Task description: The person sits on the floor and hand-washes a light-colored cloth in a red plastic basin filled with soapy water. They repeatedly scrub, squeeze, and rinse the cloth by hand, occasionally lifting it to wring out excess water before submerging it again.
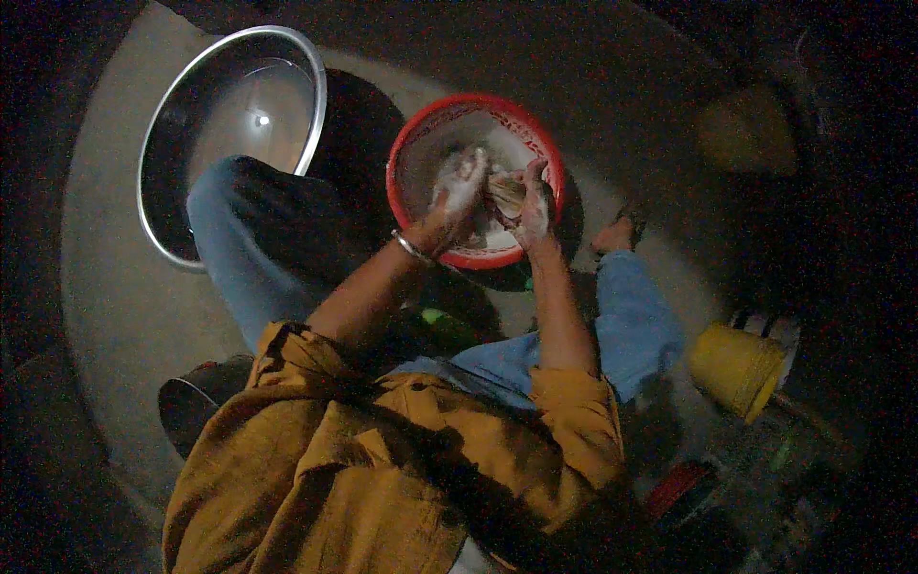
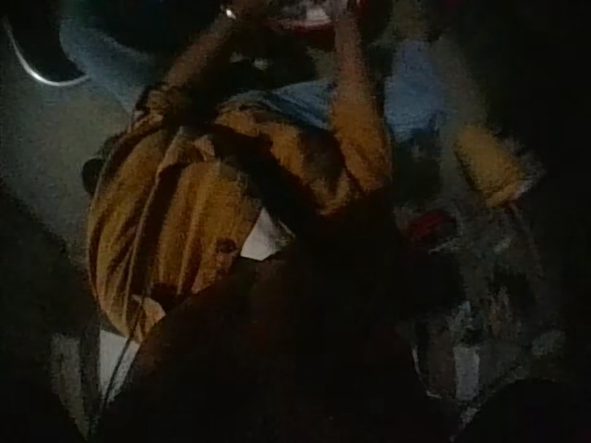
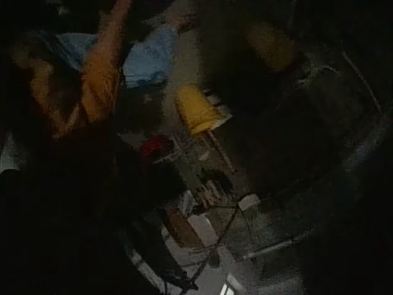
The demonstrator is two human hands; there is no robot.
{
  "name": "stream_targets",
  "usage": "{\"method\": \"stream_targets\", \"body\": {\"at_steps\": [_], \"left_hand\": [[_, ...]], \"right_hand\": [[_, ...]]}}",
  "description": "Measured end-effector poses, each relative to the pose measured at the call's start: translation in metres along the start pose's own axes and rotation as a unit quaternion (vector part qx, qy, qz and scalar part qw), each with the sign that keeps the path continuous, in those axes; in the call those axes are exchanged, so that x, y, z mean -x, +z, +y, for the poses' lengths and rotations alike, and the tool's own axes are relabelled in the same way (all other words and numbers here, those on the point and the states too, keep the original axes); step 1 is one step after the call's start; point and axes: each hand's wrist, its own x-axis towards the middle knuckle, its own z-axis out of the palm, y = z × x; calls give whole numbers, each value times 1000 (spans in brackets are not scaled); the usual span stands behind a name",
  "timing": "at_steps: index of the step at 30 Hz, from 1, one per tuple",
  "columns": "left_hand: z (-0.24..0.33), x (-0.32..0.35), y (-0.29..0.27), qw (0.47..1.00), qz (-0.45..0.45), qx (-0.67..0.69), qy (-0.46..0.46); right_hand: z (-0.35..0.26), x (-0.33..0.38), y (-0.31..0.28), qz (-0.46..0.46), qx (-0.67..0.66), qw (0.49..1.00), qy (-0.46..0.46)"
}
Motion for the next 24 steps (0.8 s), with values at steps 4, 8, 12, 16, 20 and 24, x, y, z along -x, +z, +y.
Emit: {"method": "stream_targets", "body": {"at_steps": [4, 8, 12, 16, 20, 24], "left_hand": [[-12, -34, -31, 966, -201, 130, -101], [-27, -37, -34, 926, -281, 220, -119], [-25, -33, -39, 947, -267, 148, -101], [-17, -36, -40, 953, -256, 115, -115], [-38, -39, -35, 972, -228, 49, 1], [-107, -35, -34, 866, -367, 339, 14]], "right_hand": [[-15, 11, 6, -144, -23, 986, -78], [-16, 11, 8, 16, 96, 993, -71], [-48, 22, 34, 29, 43, 999, -14], [-44, 24, 43, 81, -66, 993, 54], [12, 2, 14, 100, 279, 941, -162], [29, -3, 16, 63, 501, 778, -373]]}}
